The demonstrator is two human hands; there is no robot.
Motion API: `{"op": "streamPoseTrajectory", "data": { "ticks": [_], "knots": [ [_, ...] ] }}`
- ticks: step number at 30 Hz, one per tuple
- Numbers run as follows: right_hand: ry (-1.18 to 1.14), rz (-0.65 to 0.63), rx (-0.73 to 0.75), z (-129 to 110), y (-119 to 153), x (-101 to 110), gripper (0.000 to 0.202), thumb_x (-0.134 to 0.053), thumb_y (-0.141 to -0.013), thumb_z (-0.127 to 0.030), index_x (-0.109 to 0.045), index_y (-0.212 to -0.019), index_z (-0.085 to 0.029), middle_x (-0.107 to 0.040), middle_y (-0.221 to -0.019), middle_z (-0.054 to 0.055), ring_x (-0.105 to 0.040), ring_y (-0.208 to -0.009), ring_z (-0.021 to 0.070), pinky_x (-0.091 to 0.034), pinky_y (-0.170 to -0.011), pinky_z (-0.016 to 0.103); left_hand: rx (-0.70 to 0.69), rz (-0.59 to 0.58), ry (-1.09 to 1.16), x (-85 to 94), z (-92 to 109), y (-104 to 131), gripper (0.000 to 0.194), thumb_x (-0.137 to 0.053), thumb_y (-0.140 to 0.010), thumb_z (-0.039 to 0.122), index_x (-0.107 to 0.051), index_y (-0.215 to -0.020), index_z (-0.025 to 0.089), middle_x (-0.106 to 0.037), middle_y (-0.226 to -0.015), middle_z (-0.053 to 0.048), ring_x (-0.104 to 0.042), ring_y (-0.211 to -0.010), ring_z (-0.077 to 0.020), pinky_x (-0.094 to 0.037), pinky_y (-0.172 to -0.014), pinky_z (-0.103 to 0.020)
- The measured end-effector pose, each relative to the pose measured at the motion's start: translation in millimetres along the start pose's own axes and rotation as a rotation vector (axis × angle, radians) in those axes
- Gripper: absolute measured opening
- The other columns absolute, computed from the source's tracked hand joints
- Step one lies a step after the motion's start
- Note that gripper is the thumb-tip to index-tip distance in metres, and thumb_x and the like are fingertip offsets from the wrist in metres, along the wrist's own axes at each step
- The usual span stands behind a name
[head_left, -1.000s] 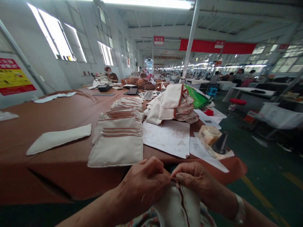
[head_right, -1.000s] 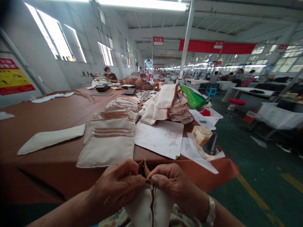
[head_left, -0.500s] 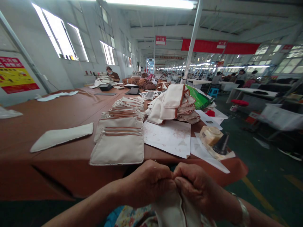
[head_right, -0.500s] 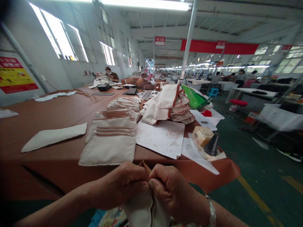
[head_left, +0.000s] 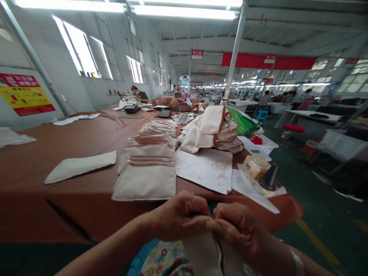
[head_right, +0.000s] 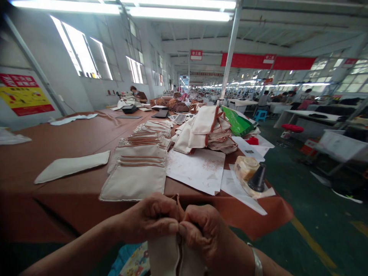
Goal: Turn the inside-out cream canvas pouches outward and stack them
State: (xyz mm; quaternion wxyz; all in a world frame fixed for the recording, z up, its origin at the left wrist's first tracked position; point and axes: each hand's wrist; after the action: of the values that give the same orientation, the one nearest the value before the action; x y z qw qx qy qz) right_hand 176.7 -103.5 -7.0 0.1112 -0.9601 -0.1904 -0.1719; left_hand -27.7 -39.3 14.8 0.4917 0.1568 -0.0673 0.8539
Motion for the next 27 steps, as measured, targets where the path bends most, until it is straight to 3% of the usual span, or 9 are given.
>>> {"op": "streamPoseTrajectory", "data": {
  "ticks": [4, 8, 11, 14, 16, 18, 20, 23, 27],
  "knots": [
    [-0.184, 0.130, -0.069, 3, 6, 27, 0.039, -0.053, -0.094, -0.050, -0.049, -0.071, -0.018, -0.039, -0.065, -0.004, -0.033, -0.058, 0.0106, -0.025, -0.049, 0.023, 0.204, -0.170, 0.223, 23.1, -29, 7, 0.052, -0.078, -0.067, 0.057, -0.069, -0.095, 0.014, -0.059, -0.079, -0.002, -0.049, -0.069, -0.0152, -0.042, -0.062, -0.023],
    [-0.065, 0.163, -0.084, 22, 6, 77, 0.039, -0.052, -0.095, -0.049, -0.052, -0.071, -0.018, -0.043, -0.066, -0.002, -0.038, -0.060, 0.0123, -0.030, -0.053, 0.025, 0.223, -0.080, 0.103, 39.7, -54, 16, 0.041, -0.075, -0.073, 0.052, -0.066, -0.077, 0.012, -0.049, -0.067, 0.002, -0.040, -0.062, -0.0104, -0.032, -0.055, -0.020],
    [0.142, 0.074, -0.050, 25, -6, 87, 0.038, -0.048, -0.097, -0.050, -0.063, -0.085, -0.017, -0.055, -0.077, 0.002, -0.049, -0.071, 0.0164, -0.039, -0.064, 0.028, 0.121, 0.000, -0.025, 31.3, -38, 13, 0.035, -0.068, -0.081, 0.048, -0.065, -0.077, 0.014, -0.049, -0.070, 0.002, -0.041, -0.065, -0.0109, -0.031, -0.058, -0.020],
    [0.131, -0.057, 0.109, 18, -22, 61, 0.047, -0.056, -0.088, -0.060, -0.064, -0.108, -0.017, -0.059, -0.105, 0.008, -0.053, -0.095, 0.0226, -0.042, -0.082, 0.032, -0.104, -0.005, -0.326, 14.6, -1, 2, 0.026, -0.066, -0.085, 0.038, -0.066, -0.074, 0.014, -0.052, -0.070, 0.001, -0.044, -0.066, -0.0106, -0.032, -0.059, -0.020],
    [0.019, -0.223, 0.173, 16, -31, 32, 0.051, -0.064, -0.079, -0.065, -0.066, -0.091, -0.016, -0.058, -0.095, 0.005, -0.052, -0.086, 0.0196, -0.042, -0.077, 0.029, -0.159, -0.046, -0.376, 11.4, 19, -2, 0.023, -0.066, -0.085, 0.032, -0.064, -0.072, 0.013, -0.051, -0.067, 0.003, -0.042, -0.062, -0.0087, -0.031, -0.055, -0.018],
    [-0.167, -0.314, 0.142, 19, -34, 7, 0.050, -0.065, -0.079, -0.063, -0.058, -0.070, -0.015, -0.049, -0.072, -0.001, -0.042, -0.066, 0.0122, -0.035, -0.059, 0.023, -0.050, -0.094, -0.279, 20.2, 22, -1, 0.026, -0.065, -0.085, 0.036, -0.063, -0.073, 0.013, -0.048, -0.064, 0.004, -0.039, -0.058, -0.0073, -0.029, -0.051, -0.016],
    [-0.344, -0.315, 0.093, 26, -32, -10, 0.049, -0.064, -0.083, -0.057, -0.050, -0.063, -0.015, -0.043, -0.063, -0.003, -0.035, -0.058, 0.0092, -0.028, -0.052, 0.022, 0.150, -0.175, -0.098, 38.2, 9, 8, 0.035, -0.063, -0.086, 0.047, -0.065, -0.078, 0.013, -0.048, -0.062, 0.004, -0.039, -0.054, -0.0073, -0.031, -0.048, -0.016],
    [-0.422, -0.326, 0.067, 36, -28, -21, 0.046, -0.062, -0.087, -0.053, -0.053, -0.064, -0.014, -0.052, -0.066, 0.000, -0.044, -0.060, 0.0108, -0.034, -0.056, 0.024, 0.324, -0.270, 0.150, 61.7, -31, 29, 0.047, -0.065, -0.080, 0.059, -0.069, -0.080, 0.012, -0.056, -0.063, 0.001, -0.048, -0.056, -0.0105, -0.042, -0.056, -0.020],
    [-0.262, -0.403, -0.068, 54, -27, -35, 0.043, -0.054, -0.090, -0.057, -0.059, -0.084, -0.015, -0.059, -0.075, 0.003, -0.054, -0.065, 0.0140, -0.040, -0.058, 0.024, 0.350, -0.238, 0.239, 51.0, -87, 47, 0.062, -0.064, -0.071, 0.074, -0.071, -0.074, 0.012, -0.064, -0.068, -0.004, -0.052, -0.060, -0.0135, -0.045, -0.064, -0.024]
  ]
}}
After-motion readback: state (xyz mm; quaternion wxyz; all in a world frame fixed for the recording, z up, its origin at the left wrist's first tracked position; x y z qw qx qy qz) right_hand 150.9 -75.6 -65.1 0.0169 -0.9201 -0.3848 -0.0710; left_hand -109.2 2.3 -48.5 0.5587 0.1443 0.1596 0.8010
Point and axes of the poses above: each hand's wrist, its own y-axis away from the middle knuckle, its own x-axis out of the back of the hand, z = x × y
